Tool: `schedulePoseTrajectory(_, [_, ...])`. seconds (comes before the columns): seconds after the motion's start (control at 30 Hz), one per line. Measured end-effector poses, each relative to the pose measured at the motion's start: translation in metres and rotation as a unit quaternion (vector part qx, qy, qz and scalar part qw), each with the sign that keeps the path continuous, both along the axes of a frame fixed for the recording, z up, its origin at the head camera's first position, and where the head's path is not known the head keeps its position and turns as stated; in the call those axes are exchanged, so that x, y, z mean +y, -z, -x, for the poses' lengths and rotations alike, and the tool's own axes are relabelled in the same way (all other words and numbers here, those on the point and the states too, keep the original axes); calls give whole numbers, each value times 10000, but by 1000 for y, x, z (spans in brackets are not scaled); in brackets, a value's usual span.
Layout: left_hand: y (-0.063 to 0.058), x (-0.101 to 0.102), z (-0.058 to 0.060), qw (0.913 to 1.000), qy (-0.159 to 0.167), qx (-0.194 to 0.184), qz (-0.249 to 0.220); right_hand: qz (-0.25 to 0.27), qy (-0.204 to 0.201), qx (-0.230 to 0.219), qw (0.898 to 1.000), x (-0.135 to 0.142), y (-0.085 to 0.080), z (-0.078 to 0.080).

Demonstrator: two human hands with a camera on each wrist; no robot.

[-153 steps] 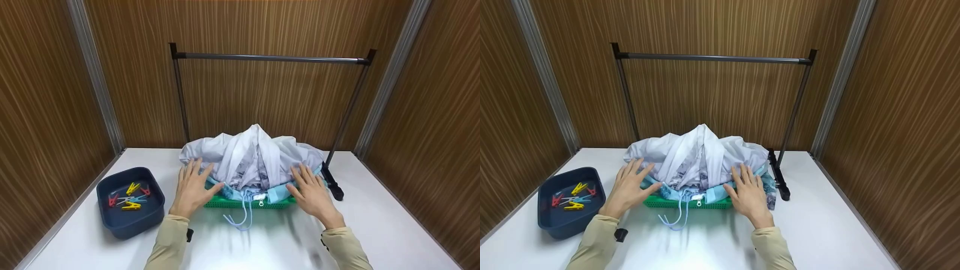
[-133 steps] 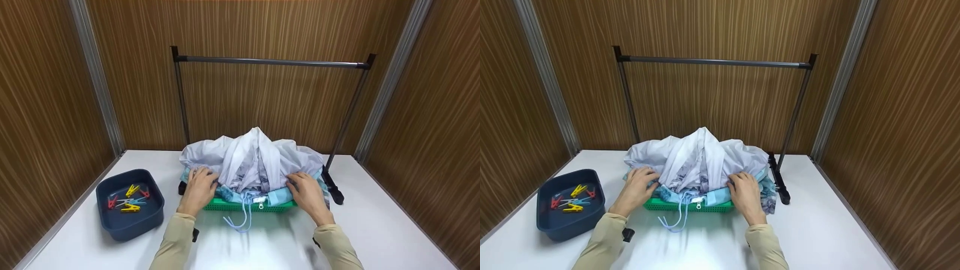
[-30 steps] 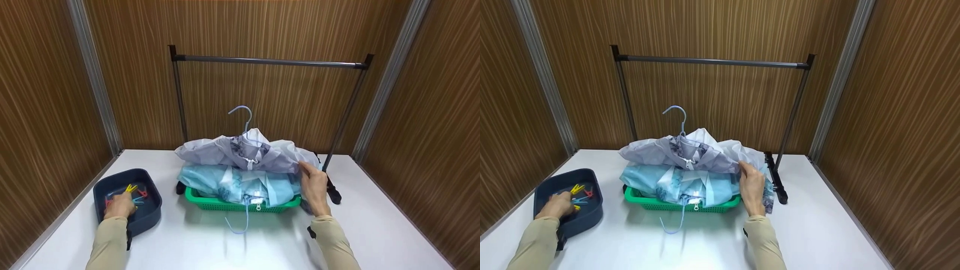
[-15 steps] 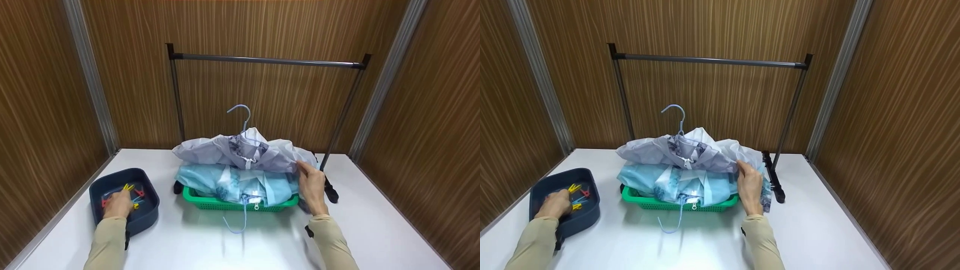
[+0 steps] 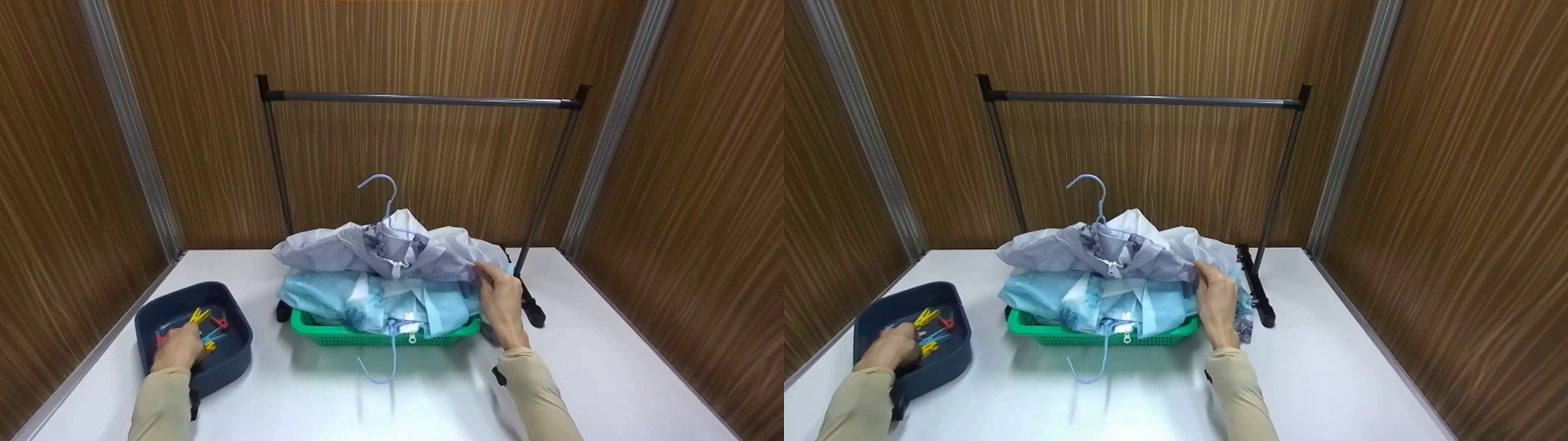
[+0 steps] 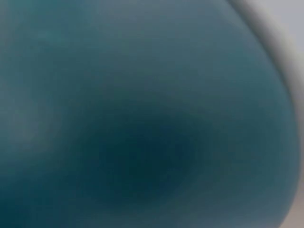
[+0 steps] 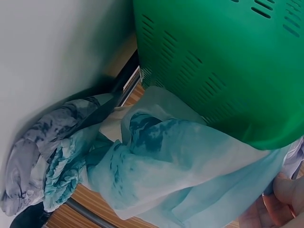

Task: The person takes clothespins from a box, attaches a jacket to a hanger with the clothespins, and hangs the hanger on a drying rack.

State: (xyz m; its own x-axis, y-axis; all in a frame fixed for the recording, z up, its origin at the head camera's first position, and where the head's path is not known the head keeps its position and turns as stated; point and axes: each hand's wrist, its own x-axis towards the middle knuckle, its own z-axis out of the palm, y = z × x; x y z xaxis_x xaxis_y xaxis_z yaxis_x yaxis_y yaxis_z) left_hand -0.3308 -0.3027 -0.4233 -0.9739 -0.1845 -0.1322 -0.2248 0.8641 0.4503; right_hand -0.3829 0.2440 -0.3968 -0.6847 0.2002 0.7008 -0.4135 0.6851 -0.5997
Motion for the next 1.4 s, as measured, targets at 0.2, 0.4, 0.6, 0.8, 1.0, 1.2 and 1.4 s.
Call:
schedulePoseTrajectory(0.2, [-10, 0, -5, 9996, -112, -259, -48, -48, -11, -16, 10000, -1, 0, -1])
schedulePoseTrajectory(0.4, [-22, 6, -7, 9999, -112, 95, 21, -82, 21, 184, 9998, -1, 1, -1])
schedulePoseTrajectory(0.6, [-30, 15, -9, 9944, -134, 1050, -62, -164, 3, 325, 9993, -2, 3, 1])
schedulePoseTrajectory(0.8, [-40, 33, -5, 9761, -282, 2072, -592, -61, 8, 86, 9999, -2, 1, -1])
schedulePoseTrajectory(1.0, [-48, 51, 0, 9358, -532, 3313, -1082, -49, 44, -43, 10000, 0, -1, -2])
schedulePoseTrajectory(1.2, [-52, 73, 5, 8768, -696, 4386, -1844, -38, 73, 79, 9999, 0, 0, -2])
schedulePoseTrajectory(1.4, [-56, 102, 10, 7869, -334, 5728, -2270, -53, 28, 230, 9997, -1, 1, -1])
